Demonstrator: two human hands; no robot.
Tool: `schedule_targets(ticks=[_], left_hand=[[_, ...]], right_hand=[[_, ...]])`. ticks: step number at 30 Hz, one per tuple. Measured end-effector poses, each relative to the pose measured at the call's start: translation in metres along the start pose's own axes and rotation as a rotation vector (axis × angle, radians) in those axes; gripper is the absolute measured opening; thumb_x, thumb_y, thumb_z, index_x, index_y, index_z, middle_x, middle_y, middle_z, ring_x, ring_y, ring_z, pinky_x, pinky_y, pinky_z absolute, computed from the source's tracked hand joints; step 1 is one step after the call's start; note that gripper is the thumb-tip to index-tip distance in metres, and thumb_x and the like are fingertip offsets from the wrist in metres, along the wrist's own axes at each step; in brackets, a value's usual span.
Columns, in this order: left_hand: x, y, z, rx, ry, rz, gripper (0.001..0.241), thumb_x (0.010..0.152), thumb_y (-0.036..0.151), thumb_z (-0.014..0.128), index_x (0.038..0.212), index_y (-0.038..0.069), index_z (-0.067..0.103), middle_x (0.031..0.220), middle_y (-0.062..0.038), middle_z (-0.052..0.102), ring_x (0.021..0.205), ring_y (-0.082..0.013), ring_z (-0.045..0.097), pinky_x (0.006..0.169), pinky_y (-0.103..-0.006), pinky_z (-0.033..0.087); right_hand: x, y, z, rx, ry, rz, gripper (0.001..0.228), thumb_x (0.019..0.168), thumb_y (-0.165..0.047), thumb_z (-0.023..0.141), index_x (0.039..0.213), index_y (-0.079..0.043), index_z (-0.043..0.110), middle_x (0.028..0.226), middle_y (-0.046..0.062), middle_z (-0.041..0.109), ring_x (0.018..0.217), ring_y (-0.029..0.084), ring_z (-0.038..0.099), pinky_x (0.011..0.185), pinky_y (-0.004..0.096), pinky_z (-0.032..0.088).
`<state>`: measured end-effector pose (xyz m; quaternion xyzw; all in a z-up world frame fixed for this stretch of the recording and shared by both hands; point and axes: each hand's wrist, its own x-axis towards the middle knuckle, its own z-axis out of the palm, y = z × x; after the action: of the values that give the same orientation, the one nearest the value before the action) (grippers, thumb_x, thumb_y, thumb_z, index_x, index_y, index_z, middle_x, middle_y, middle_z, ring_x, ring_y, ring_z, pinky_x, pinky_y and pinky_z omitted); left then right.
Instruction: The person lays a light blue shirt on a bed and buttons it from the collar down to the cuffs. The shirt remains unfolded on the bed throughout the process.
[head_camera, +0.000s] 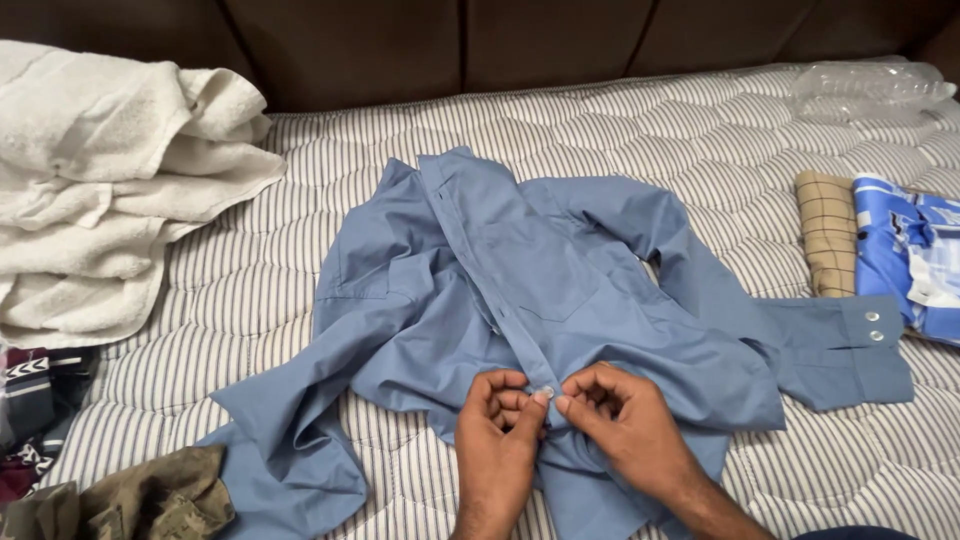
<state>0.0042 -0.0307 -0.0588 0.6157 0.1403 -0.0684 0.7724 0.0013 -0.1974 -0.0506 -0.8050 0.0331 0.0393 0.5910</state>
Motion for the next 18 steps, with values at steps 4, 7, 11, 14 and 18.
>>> schedule_targets(ticks=[4, 7, 11, 14, 18], left_hand=[[0.002, 0.002, -0.002, 0.061, -0.046, 0.086, 0.012, 0.086, 0.007, 0.078, 0.088, -0.002, 0.069, 0.075, -0.002, 0.064, 0.067, -0.0062, 0.054, 0.063, -0.0243, 0.049], [-0.004, 0.024, -0.003, 0.258, -0.017, 0.228, 0.015, 0.085, 0.009, 0.077, 0.083, -0.002, 0.068, 0.076, -0.003, 0.066, 0.062, -0.0097, 0.057, 0.058, -0.0266, 0.049], [-0.002, 0.033, -0.003, 0.351, -0.023, 0.208, 0.014, 0.082, 0.01, 0.078, 0.083, -0.001, 0.069, 0.076, -0.004, 0.069, 0.063, -0.0109, 0.062, 0.059, -0.0273, 0.05], [0.0, 0.029, -0.003, 0.394, -0.007, 0.227, 0.013, 0.084, 0.01, 0.076, 0.084, -0.001, 0.069, 0.075, -0.004, 0.069, 0.062, -0.0118, 0.064, 0.06, -0.0276, 0.051], [0.0, 0.035, 0.0, 0.295, 0.08, 0.189, 0.01, 0.084, 0.009, 0.074, 0.088, 0.0, 0.071, 0.075, -0.004, 0.069, 0.063, -0.0102, 0.06, 0.057, -0.0257, 0.049]], right_hand=[[0.005, -0.001, -0.002, 0.033, -0.047, 0.008, 0.013, 0.088, -0.015, 0.075, 0.092, -0.003, 0.076, 0.078, -0.004, 0.069, 0.067, 0.002, 0.053, 0.06, 0.022, 0.045], [0.008, -0.003, 0.0, 0.055, -0.057, -0.011, 0.013, 0.089, -0.015, 0.076, 0.092, -0.002, 0.075, 0.078, -0.003, 0.07, 0.068, 0.002, 0.055, 0.06, 0.021, 0.043], [0.009, -0.006, 0.002, 0.108, -0.046, 0.044, 0.013, 0.089, -0.014, 0.076, 0.093, -0.002, 0.074, 0.077, -0.003, 0.068, 0.068, 0.002, 0.055, 0.059, 0.021, 0.044], [0.011, -0.002, 0.002, 0.087, -0.078, 0.086, 0.013, 0.091, -0.014, 0.075, 0.092, -0.002, 0.073, 0.075, -0.004, 0.064, 0.065, 0.002, 0.049, 0.057, 0.021, 0.04], [0.014, 0.008, 0.001, 0.177, -0.094, 0.111, 0.012, 0.093, -0.013, 0.071, 0.095, -0.001, 0.072, 0.078, -0.005, 0.063, 0.067, 0.001, 0.048, 0.057, 0.022, 0.04]])
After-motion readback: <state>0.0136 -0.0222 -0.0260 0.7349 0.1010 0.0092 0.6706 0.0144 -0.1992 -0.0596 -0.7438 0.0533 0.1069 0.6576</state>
